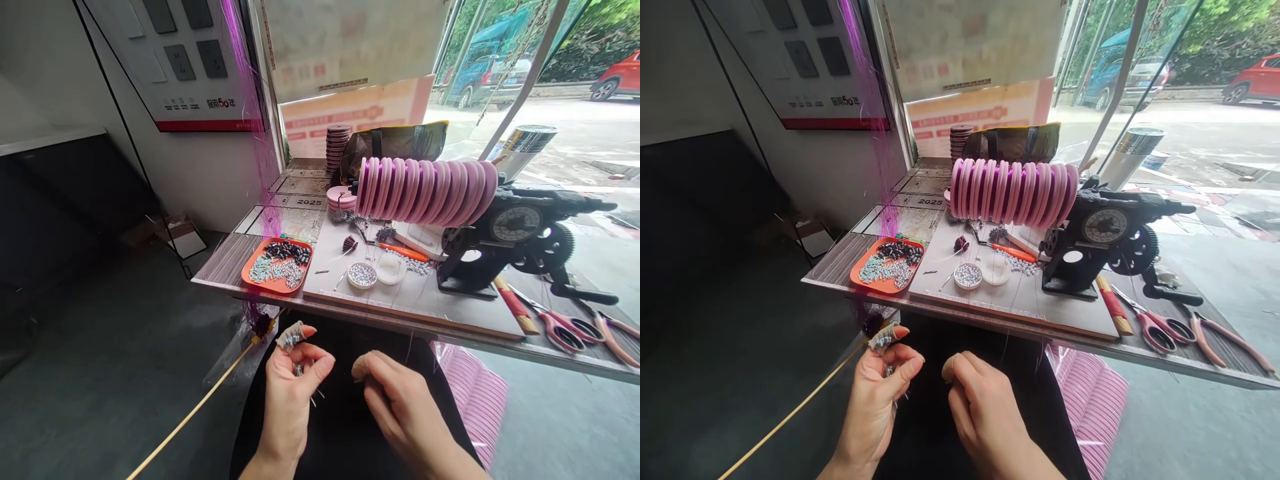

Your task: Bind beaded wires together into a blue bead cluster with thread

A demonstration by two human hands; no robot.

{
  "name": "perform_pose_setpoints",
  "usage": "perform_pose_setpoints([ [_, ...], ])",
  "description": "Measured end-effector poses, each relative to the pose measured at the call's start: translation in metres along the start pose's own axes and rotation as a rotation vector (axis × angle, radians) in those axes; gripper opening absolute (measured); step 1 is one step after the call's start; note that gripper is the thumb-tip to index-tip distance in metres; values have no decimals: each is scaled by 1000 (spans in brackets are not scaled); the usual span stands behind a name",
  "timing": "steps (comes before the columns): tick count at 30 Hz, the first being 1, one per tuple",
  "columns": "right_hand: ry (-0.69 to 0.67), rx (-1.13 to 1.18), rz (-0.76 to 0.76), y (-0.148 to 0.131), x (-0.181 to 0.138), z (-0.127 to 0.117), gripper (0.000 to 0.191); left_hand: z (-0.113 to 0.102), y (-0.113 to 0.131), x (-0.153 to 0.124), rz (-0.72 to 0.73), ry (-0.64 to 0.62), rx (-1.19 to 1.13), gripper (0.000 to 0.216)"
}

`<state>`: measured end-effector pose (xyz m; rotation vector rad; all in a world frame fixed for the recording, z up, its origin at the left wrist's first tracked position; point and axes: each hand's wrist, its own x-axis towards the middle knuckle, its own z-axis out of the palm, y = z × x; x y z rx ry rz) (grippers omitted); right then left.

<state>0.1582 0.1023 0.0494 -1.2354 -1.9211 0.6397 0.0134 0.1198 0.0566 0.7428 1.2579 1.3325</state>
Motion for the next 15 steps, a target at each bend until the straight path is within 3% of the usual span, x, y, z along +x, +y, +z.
perform_pose_setpoints([
  [9,44,8,-33,-1,0,4,14,-1,0,-2,-93,-86,-18,44],
  [15,49,89,-14,-3,1,1,16,-4,-4,-7,-222,-194,8,23],
])
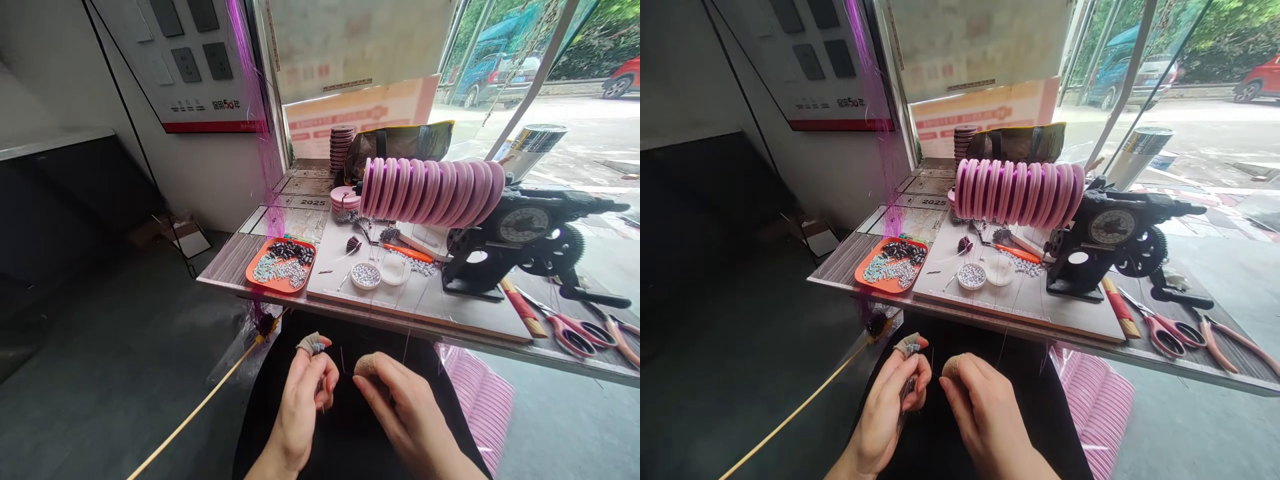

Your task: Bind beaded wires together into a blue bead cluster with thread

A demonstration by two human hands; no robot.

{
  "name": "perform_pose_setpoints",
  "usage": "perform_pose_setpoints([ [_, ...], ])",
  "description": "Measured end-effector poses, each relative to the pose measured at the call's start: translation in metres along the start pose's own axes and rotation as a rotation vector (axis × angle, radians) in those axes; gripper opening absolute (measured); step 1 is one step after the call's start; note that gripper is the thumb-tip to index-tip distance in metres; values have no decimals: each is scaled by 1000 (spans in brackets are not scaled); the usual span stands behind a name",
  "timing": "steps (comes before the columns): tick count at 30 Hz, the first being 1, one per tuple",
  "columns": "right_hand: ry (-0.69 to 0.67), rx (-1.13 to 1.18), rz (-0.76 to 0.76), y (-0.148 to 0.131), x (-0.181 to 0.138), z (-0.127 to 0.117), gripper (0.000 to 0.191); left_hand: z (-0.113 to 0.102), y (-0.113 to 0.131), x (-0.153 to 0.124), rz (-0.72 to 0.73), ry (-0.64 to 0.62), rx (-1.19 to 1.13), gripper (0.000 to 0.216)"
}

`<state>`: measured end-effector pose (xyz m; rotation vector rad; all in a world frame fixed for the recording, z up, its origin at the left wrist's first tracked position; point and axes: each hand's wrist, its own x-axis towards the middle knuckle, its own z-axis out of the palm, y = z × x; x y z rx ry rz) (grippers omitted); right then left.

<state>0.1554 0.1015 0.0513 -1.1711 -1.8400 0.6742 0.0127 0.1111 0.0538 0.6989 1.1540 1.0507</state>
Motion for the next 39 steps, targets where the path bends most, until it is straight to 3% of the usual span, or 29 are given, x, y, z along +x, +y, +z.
perform_pose_setpoints([
  [8,-1,10,-35,-1,-1,3,16,0,-5,1,18,-39,102,28],
  [20,-6,-17,-41,-1,-2,5,16,-1,-8,1,22,48,155,34],
  [25,56,2,12,-3,2,6,16,-1,-7,-3,150,58,333,26],
  [29,131,-22,61,-1,6,8,18,-2,-11,-7,282,172,538,19],
  [33,152,-51,84,4,5,12,20,-7,-19,-8,370,276,570,19],
  [39,166,-30,84,4,1,14,20,-7,-14,-5,376,170,617,15],
])
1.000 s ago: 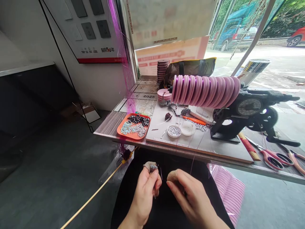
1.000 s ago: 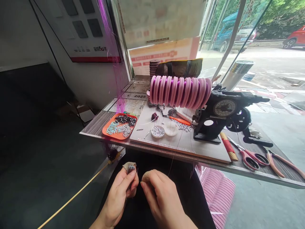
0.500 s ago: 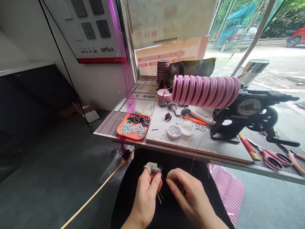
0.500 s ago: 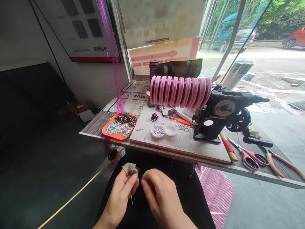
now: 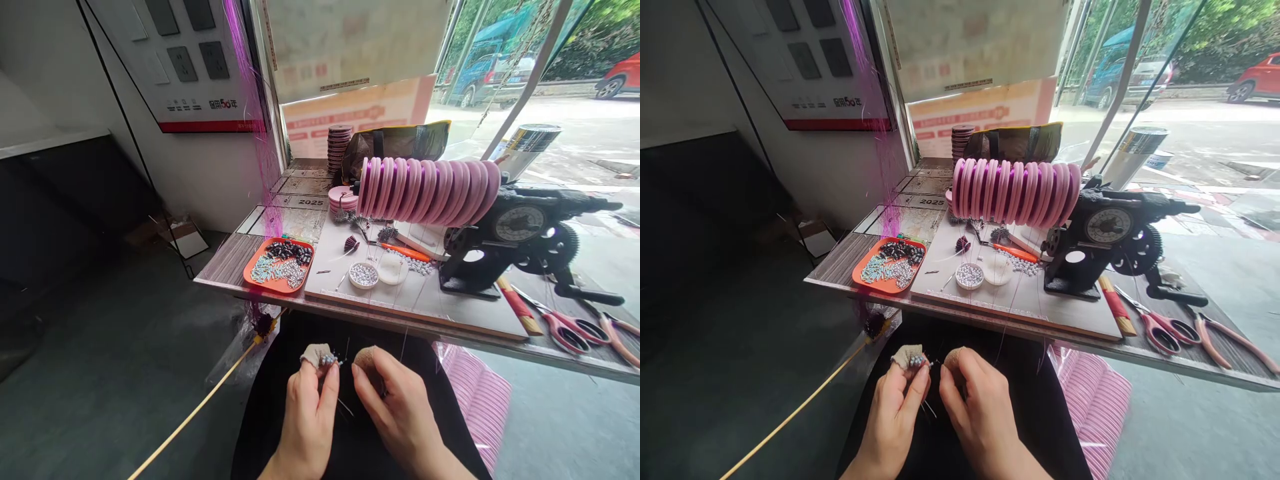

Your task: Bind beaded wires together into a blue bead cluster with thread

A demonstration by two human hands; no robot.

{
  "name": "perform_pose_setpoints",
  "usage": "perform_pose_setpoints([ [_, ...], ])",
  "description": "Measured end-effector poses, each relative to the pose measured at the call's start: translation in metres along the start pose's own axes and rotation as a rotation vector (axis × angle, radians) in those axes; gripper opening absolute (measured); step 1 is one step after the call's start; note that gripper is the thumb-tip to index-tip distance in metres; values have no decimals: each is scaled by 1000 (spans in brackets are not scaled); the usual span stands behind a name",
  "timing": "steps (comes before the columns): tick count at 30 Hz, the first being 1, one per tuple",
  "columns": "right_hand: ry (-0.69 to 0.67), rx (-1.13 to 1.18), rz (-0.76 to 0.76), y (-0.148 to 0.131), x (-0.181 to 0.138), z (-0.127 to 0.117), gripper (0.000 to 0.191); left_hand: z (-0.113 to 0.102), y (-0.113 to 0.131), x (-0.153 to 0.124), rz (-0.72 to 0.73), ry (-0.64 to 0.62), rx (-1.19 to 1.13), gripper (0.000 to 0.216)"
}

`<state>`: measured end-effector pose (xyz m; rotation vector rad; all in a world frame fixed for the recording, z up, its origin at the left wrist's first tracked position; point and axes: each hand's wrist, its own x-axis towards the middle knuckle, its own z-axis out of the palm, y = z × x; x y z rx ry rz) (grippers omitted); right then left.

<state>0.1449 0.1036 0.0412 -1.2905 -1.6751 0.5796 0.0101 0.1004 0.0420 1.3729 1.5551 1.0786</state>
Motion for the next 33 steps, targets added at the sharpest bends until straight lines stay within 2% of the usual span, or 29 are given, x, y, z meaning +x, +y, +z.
perform_pose_setpoints([
  [4,-10,1,-1,-1,1,-1,20,1,3,4,47,-78,-48,17],
  [12,-16,-17,-62,-4,0,-3,15,4,4,3,-35,-10,-249,17],
  [14,18,-100,-121,-2,0,-4,10,4,5,5,-51,-20,-272,18],
  [15,33,-149,-166,-1,1,-4,16,3,5,5,-62,-33,-292,19],
  [16,32,-193,-211,-1,1,-5,21,3,5,6,-75,-50,-317,20],
  [18,-8,-251,-281,-1,4,-5,17,3,5,6,-97,-75,-379,23],
  [21,-83,-289,-335,-5,7,-6,26,5,9,4,-164,-60,-575,25],
  [24,-125,-302,-450,-10,6,-8,28,2,18,9,-329,-66,-873,23],
  [26,-128,-309,-511,-11,4,-12,26,-7,23,20,-361,5,-984,23],
  [28,-90,-284,-505,-9,0,-18,24,-18,26,33,-264,184,-1001,27],
  [30,-97,-194,-434,-5,-3,-21,21,-25,24,41,-165,265,-969,24],
  [33,-167,-29,-271,1,-5,-22,13,-18,18,35,-291,-60,-823,25],
])
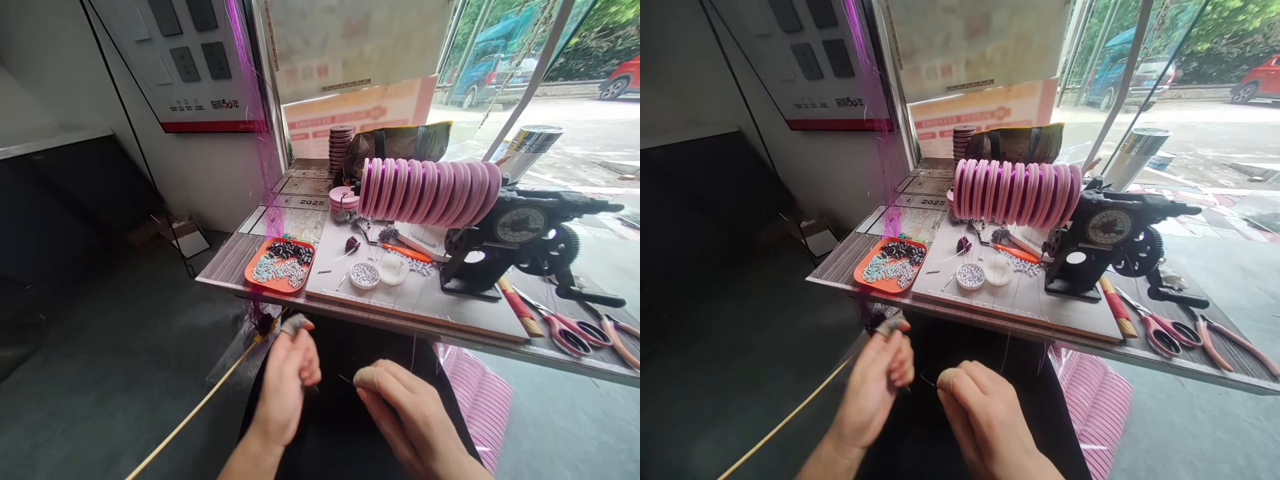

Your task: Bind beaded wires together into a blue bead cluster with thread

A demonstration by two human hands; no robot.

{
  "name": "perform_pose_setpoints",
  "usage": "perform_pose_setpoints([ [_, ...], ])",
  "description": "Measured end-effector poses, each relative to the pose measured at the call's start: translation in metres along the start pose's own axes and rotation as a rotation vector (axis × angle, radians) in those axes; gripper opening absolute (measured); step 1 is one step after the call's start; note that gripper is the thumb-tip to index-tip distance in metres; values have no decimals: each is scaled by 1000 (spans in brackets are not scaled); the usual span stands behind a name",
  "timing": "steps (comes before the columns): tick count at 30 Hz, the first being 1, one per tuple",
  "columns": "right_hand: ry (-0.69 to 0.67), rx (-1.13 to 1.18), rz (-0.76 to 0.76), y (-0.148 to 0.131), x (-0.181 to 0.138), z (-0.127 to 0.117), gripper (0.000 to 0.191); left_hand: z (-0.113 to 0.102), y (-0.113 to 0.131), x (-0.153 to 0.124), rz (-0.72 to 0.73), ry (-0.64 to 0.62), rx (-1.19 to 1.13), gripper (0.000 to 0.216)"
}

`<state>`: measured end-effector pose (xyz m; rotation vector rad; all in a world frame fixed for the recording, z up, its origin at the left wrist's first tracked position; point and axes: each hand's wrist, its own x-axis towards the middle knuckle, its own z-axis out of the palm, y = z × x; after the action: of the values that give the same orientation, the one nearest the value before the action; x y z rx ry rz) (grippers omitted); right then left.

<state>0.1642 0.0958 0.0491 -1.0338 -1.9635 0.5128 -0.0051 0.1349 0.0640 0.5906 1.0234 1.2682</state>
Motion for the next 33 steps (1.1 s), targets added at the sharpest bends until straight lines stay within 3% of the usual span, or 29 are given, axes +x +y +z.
perform_pose_setpoints([
  [3,-19,43,89,2,2,3,12,5,-19,-11,-146,-90,159,35],
  [6,-55,2,84,2,6,3,14,8,-28,-17,-139,-79,220,43],
  [13,-94,7,89,0,10,4,16,6,-30,-14,-104,-27,231,36],
  [21,-139,92,139,2,12,7,20,1,-27,-10,-436,-204,-149,23],
  [33,-146,79,154,2,10,6,21,-2,-28,-7,-540,-244,-285,22],
])
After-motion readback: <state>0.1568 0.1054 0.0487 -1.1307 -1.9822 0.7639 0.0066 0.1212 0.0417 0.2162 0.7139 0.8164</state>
